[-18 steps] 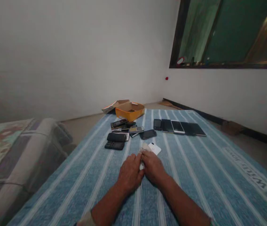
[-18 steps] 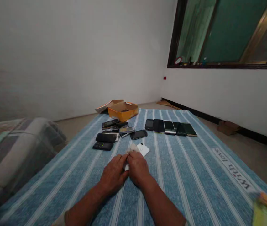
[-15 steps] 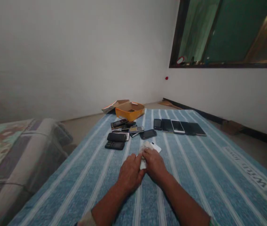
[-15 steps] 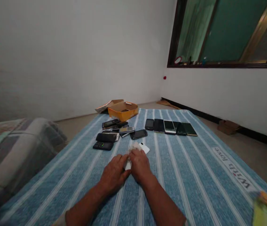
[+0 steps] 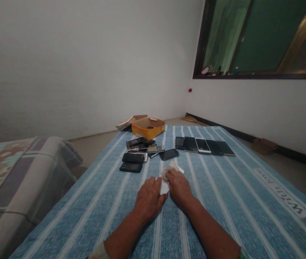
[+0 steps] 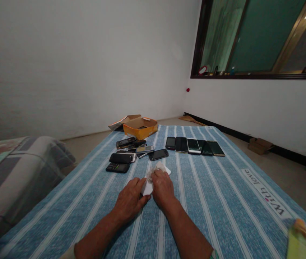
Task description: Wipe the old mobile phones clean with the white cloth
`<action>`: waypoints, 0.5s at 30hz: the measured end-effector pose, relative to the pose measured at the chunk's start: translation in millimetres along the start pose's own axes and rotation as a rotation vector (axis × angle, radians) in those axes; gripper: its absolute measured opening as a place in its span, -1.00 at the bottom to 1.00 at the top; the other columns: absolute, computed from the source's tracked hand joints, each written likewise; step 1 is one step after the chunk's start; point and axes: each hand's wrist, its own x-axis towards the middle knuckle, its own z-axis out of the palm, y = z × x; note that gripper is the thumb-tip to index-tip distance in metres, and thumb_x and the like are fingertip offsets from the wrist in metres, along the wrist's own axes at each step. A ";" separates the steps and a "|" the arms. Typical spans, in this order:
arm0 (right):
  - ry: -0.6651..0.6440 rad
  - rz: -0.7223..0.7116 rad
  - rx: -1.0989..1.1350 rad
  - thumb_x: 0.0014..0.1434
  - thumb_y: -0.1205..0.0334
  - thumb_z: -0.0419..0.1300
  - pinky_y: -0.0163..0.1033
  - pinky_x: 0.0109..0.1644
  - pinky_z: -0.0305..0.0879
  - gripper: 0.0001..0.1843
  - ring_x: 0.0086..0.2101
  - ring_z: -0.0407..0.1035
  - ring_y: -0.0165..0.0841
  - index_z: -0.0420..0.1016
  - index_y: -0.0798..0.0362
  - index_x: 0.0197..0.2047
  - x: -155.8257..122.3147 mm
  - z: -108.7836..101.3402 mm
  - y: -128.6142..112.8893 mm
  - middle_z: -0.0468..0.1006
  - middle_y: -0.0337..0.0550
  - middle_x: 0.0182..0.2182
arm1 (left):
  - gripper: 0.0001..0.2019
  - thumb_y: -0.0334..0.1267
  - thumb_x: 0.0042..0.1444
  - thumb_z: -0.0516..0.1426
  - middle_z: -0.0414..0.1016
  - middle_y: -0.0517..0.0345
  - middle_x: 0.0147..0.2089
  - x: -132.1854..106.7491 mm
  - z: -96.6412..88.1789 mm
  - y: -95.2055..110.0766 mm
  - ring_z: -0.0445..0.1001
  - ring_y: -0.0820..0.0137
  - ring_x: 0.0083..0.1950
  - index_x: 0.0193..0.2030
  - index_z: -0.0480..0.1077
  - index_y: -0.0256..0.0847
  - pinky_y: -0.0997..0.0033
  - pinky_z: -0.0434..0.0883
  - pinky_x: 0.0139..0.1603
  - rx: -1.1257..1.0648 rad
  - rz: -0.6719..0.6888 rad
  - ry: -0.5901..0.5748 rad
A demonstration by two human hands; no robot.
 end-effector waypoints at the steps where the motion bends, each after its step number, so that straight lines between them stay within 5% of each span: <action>1: 0.006 0.027 -0.011 0.25 0.43 0.02 -0.19 0.11 0.16 -0.70 -0.02 0.33 -0.24 0.53 0.09 -0.08 0.9 -1.4 1.4 0.51 -0.02 -0.01 | -0.64 -0.22 0.15 0.14 0.36 -0.01 -0.01 0.0 -0.8 0.4 0.34 0.16 0.06 0.08 0.29 -0.22 0.22 0.31 0.07 0.000 0.000 -0.005; 9: 0.008 0.034 -0.034 0.23 0.44 0.03 -0.16 0.10 0.17 -0.69 -0.01 0.30 -0.21 0.52 0.10 -0.04 -0.9 3.9 3.7 0.48 0.01 0.01 | -0.64 -0.22 0.16 0.13 0.36 -0.05 0.00 0.0 -0.7 -0.3 0.33 0.13 0.07 0.08 0.30 -0.25 0.20 0.31 0.10 -0.004 0.012 0.002; 15: -0.018 -0.131 0.039 0.25 0.38 0.07 -0.20 0.08 0.19 -0.75 -0.05 0.31 -0.24 0.51 0.07 -0.07 -4.7 8.0 -9.6 0.50 -0.06 -0.07 | -0.67 -0.29 0.14 0.11 0.36 -0.04 -0.04 1.3 3.4 -2.0 0.34 0.16 0.03 0.06 0.30 -0.27 0.22 0.32 0.08 -0.010 0.009 0.016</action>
